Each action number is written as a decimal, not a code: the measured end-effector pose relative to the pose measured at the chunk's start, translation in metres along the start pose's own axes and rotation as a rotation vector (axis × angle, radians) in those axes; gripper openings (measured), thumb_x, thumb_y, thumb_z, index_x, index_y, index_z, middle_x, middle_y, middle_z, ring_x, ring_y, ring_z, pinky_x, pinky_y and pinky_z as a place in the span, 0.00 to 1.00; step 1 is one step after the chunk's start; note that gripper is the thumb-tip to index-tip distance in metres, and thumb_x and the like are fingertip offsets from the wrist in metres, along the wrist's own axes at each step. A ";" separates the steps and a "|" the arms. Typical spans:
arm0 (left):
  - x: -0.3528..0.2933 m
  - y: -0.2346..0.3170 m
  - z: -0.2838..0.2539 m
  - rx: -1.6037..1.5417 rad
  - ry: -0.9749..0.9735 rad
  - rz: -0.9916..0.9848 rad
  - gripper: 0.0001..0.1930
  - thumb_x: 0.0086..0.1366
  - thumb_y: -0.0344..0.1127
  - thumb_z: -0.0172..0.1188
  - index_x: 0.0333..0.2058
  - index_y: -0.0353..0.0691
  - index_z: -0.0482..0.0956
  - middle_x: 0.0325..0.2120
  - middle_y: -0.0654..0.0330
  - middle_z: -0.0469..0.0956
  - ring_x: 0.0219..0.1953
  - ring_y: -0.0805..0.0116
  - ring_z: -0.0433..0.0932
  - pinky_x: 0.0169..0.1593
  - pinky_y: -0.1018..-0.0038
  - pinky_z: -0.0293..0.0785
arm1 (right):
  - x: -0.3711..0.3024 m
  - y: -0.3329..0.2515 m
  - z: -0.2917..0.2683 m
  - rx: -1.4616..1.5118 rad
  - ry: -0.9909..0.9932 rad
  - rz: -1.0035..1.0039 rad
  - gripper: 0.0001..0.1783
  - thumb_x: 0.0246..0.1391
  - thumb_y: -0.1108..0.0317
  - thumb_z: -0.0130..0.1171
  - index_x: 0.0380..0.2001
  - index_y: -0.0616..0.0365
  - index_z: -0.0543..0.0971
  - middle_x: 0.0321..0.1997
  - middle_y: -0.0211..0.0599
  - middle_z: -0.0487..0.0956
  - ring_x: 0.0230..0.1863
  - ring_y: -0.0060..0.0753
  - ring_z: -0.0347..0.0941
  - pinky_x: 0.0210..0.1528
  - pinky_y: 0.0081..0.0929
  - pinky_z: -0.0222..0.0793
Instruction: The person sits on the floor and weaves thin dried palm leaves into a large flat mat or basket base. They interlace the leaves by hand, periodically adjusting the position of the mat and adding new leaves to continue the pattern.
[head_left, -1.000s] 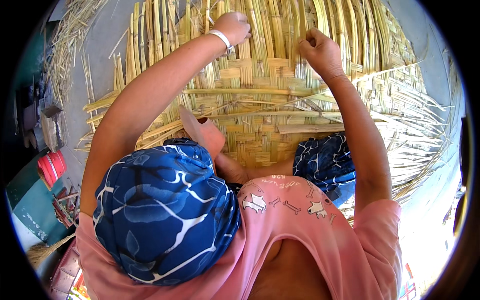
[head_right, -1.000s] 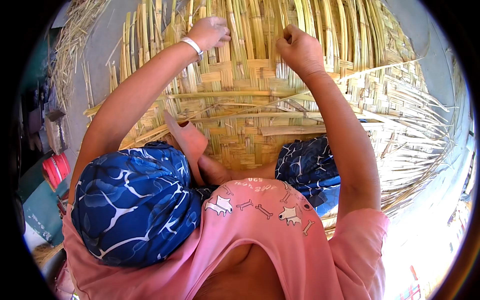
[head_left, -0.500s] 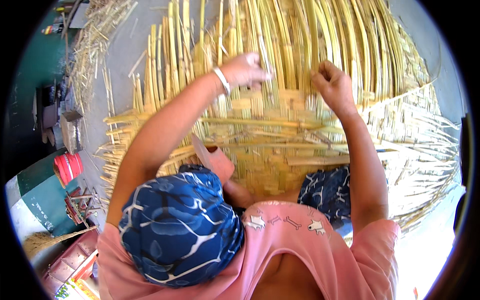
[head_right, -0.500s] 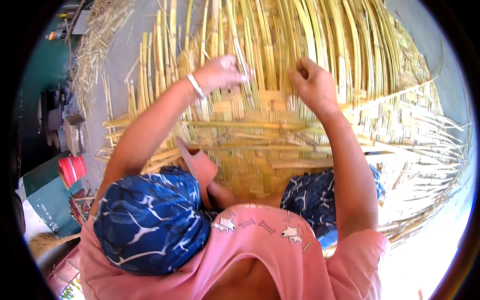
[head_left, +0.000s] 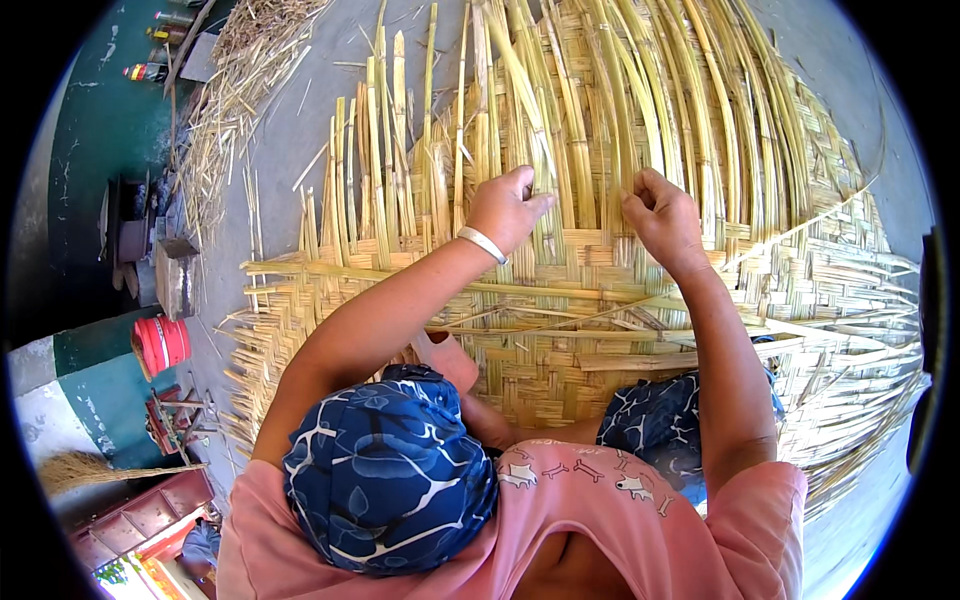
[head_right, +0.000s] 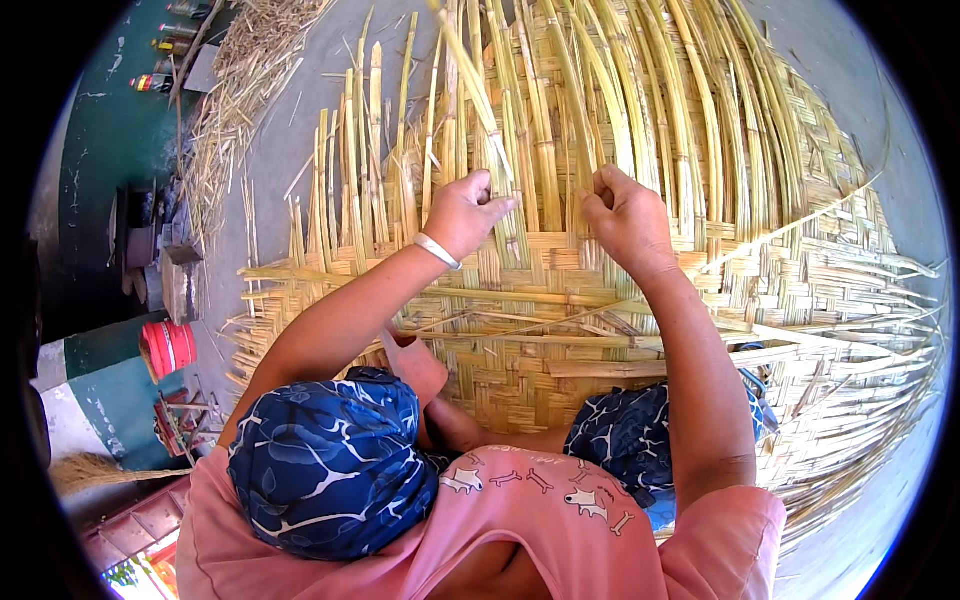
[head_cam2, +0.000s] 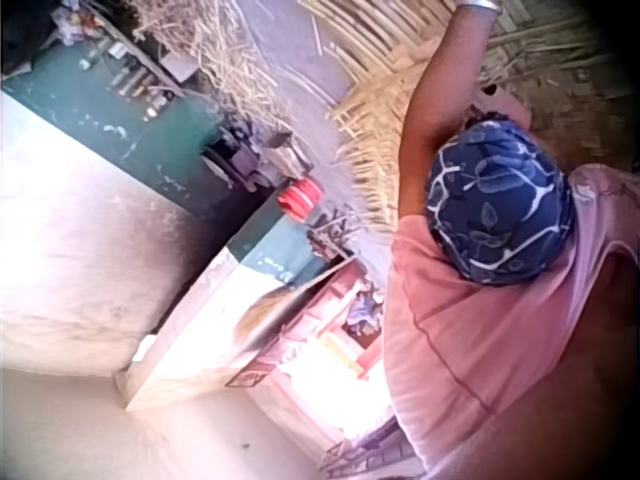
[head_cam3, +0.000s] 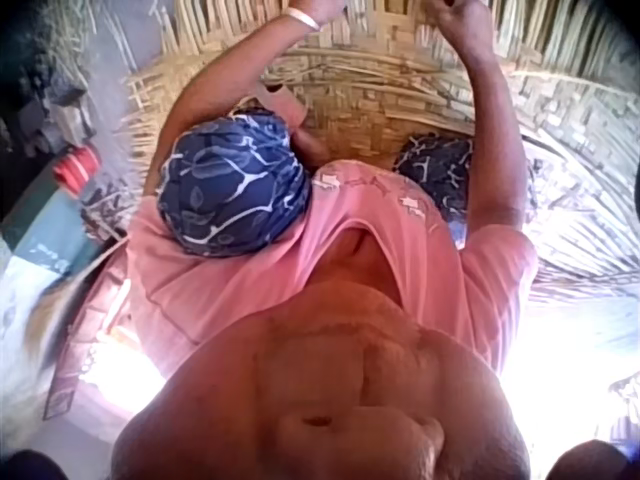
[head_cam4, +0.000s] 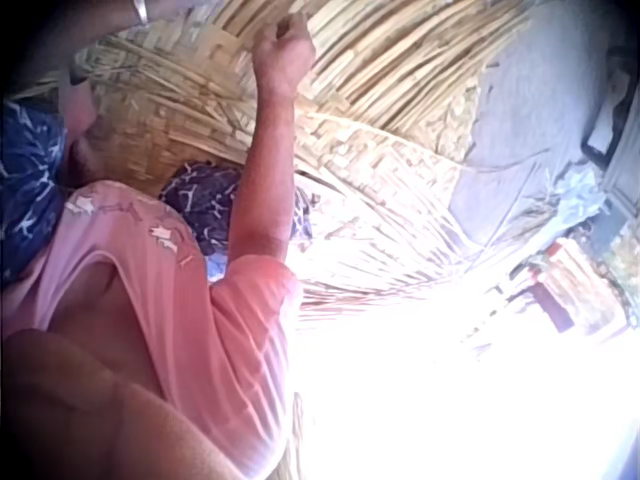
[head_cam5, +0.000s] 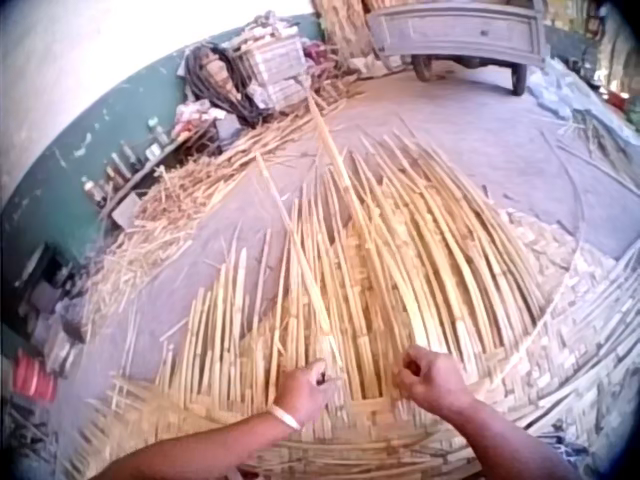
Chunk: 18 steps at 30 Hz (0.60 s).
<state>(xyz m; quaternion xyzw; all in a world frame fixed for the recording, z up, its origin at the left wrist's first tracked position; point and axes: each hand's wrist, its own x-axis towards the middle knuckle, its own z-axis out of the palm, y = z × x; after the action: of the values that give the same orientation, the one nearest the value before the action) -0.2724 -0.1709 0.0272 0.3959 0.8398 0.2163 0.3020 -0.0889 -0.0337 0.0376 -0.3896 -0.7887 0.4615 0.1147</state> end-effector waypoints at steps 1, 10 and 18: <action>0.003 -0.001 0.001 -0.051 -0.010 -0.030 0.22 0.55 0.45 0.65 0.32 0.26 0.72 0.22 0.54 0.76 0.23 0.63 0.75 0.37 0.69 0.76 | 0.000 0.001 0.000 0.000 -0.004 -0.002 0.11 0.51 0.64 0.58 0.27 0.60 0.73 0.19 0.38 0.75 0.21 0.34 0.69 0.28 0.31 0.67; 0.010 -0.019 -0.016 -0.485 -0.277 -0.168 0.14 0.55 0.39 0.68 0.24 0.40 0.71 0.20 0.66 0.73 0.20 0.81 0.71 0.24 0.81 0.72 | 0.002 0.009 0.003 0.016 0.012 -0.038 0.09 0.48 0.65 0.56 0.27 0.60 0.73 0.21 0.42 0.75 0.23 0.40 0.71 0.30 0.34 0.68; 0.003 -0.001 -0.004 0.151 -0.001 0.087 0.19 0.55 0.42 0.66 0.18 0.38 0.66 0.13 0.60 0.69 0.17 0.72 0.65 0.23 0.69 0.66 | 0.003 0.012 0.005 -0.007 0.009 -0.048 0.09 0.48 0.65 0.55 0.27 0.60 0.73 0.21 0.40 0.75 0.22 0.38 0.70 0.29 0.33 0.67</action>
<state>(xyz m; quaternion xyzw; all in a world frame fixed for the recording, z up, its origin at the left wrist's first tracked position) -0.2776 -0.1698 0.0284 0.4539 0.8356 0.1650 0.2618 -0.0876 -0.0311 0.0248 -0.3733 -0.7989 0.4539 0.1280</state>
